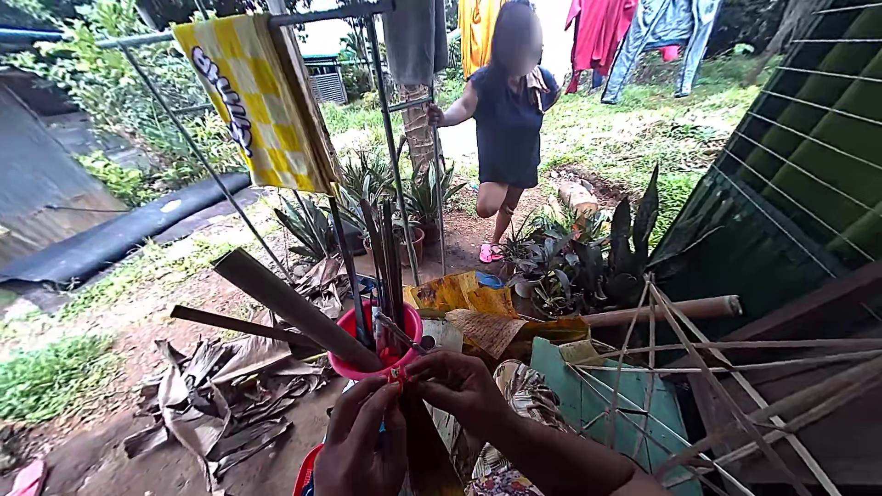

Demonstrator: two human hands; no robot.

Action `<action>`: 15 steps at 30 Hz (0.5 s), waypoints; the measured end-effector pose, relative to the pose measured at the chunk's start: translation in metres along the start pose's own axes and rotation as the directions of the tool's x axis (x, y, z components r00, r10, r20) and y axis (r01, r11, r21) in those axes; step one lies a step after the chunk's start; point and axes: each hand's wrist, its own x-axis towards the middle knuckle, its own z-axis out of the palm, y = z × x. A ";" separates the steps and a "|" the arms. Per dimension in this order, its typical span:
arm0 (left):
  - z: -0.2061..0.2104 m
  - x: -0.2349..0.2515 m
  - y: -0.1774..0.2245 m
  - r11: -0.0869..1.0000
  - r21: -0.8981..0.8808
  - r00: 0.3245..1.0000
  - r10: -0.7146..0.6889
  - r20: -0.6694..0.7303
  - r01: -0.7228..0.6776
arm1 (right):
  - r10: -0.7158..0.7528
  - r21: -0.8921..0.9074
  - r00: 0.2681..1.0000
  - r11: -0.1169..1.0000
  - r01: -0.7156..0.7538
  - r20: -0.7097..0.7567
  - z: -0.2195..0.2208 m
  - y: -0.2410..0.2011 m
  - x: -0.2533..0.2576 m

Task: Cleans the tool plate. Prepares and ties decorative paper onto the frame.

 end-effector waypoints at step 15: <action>-0.009 0.011 0.013 0.986 0.086 0.989 -0.144 0.037 0.140 | 0.103 0.087 0.993 0.990 -0.108 0.057 0.003 -0.003 0.002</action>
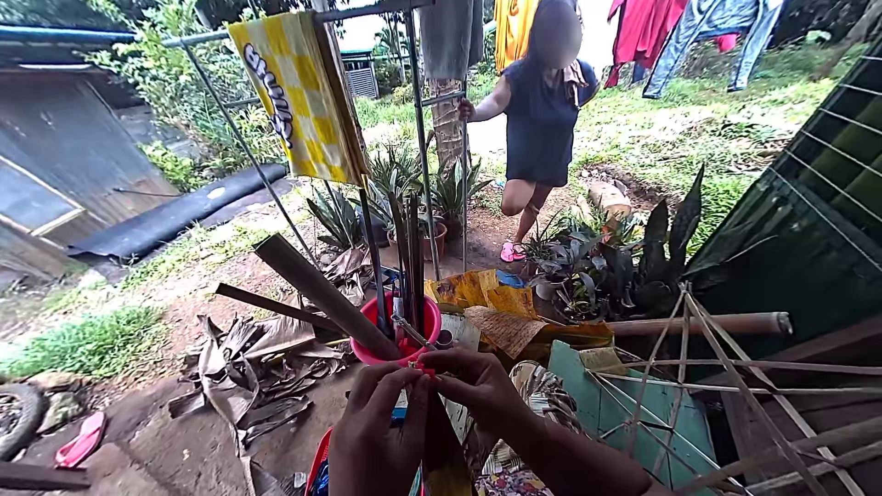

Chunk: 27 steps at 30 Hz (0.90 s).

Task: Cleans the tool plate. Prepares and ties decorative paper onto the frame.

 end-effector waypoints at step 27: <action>-0.008 0.004 -0.007 0.959 -0.151 0.971 -0.240 0.018 0.240 | 0.171 0.155 0.983 0.972 -0.178 0.060 0.012 0.006 0.017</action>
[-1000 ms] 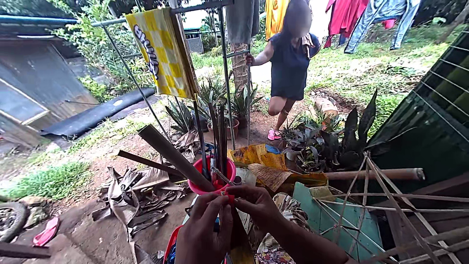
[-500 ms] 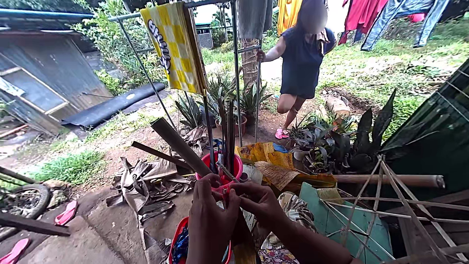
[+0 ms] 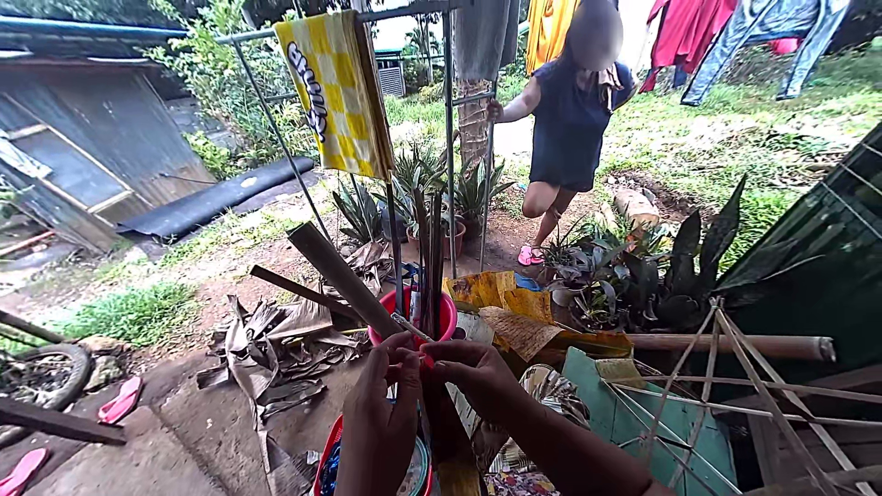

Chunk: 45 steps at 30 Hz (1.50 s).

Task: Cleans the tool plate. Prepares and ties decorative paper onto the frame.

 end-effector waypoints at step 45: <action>0.000 0.024 -0.025 0.902 -0.349 0.942 -0.149 0.301 0.254 | -0.620 -0.757 0.768 0.421 0.499 0.161 -0.018 0.009 -0.007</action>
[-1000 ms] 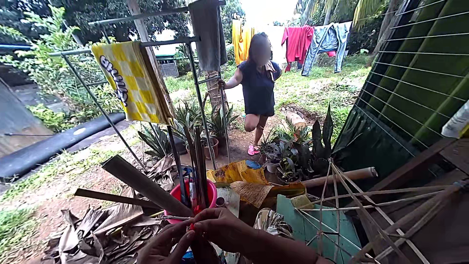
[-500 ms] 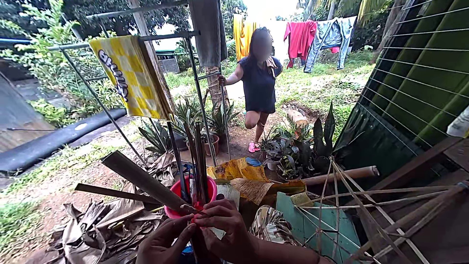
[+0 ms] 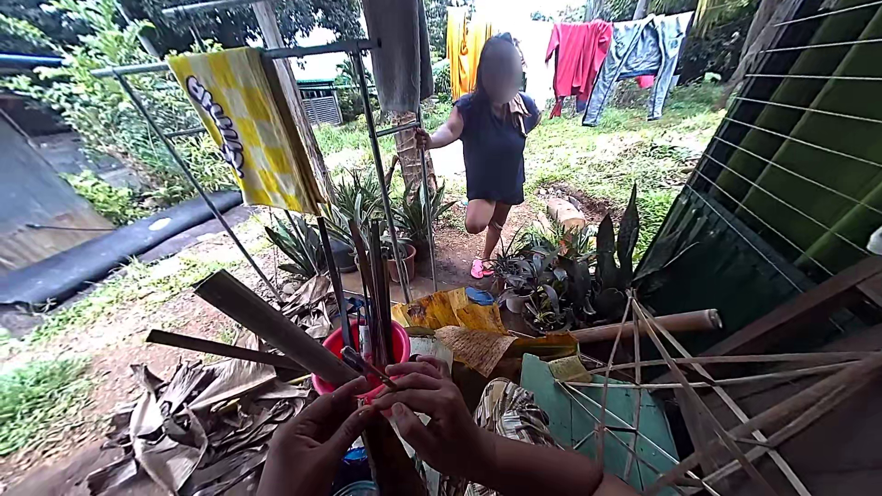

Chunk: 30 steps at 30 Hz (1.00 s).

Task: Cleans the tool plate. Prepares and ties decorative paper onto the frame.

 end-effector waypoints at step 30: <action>0.003 -0.009 -0.009 0.971 -0.140 0.981 0.196 -0.010 -0.196 | 0.253 0.199 0.965 0.944 -0.263 0.073 -0.012 0.000 0.000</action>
